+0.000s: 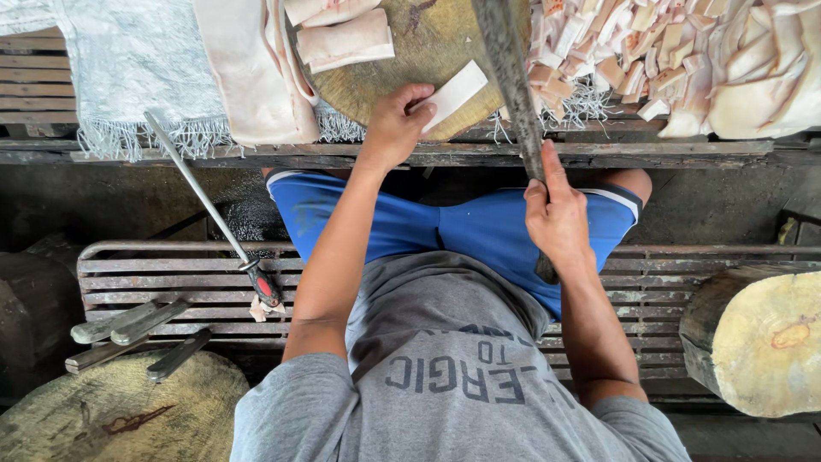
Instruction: The person uses a large knife to cut strips of animal hide on a wooden block, moving the cut pieces to a pile.
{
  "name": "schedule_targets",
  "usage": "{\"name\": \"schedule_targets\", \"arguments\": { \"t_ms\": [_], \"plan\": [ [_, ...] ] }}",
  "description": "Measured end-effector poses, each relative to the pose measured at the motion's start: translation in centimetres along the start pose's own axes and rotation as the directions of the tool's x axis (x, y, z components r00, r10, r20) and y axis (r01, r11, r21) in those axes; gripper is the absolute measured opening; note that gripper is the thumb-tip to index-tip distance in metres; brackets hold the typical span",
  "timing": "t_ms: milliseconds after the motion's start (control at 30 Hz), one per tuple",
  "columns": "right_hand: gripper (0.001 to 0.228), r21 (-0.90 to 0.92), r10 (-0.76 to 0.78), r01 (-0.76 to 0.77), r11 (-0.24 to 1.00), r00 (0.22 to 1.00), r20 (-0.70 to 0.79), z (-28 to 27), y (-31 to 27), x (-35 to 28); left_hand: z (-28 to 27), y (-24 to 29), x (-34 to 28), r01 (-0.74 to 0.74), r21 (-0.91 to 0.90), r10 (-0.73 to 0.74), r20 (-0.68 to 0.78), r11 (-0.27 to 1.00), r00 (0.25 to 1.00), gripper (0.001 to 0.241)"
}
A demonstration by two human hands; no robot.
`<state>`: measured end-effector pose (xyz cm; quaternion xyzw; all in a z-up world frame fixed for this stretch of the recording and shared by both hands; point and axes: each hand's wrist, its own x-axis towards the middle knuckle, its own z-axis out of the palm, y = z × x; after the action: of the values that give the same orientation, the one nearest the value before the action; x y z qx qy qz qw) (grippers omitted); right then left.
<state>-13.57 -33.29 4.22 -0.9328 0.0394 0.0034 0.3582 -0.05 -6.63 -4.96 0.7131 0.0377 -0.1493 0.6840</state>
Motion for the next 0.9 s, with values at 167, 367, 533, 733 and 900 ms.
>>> {"name": "schedule_targets", "arguments": {
  "t_ms": [167, 367, 533, 733, 900],
  "plan": [
    [0.06, 0.044, -0.319, 0.34, 0.939, 0.913, -0.253, -3.6, -0.7, -1.3, -1.4, 0.6, 0.5, -0.093, 0.107, 0.095, -0.01, 0.99, 0.995, 0.032],
    [0.064, -0.172, -0.403, 0.375, 0.911, 0.897, -0.18, -0.7, -0.4, -0.5, -1.7, 1.1, 0.8, -0.056, 0.143, 0.059, -0.013, 0.988, 0.998, 0.03],
    [0.067, -0.268, -0.302, 0.297, 0.916, 0.953, 0.026, 0.4, 0.2, -1.0, -0.9, 0.1, 0.2, -0.088, 0.083, 0.09, -0.018, 0.993, 0.996, 0.031],
    [0.061, 0.048, -0.232, 0.247, 0.968, 0.95, -0.209, -3.5, -0.6, -2.0, 0.9, 0.8, 0.7, -0.267, 0.313, 0.279, 0.005, 0.912, 0.96, 0.029],
    [0.061, -0.087, -0.442, 0.438, 0.895, 0.843, -0.305, -1.4, -0.7, -1.3, 0.2, 2.0, 0.2, -0.149, 0.303, 0.16, -0.011, 0.941, 0.987, 0.029]
  ]
}}
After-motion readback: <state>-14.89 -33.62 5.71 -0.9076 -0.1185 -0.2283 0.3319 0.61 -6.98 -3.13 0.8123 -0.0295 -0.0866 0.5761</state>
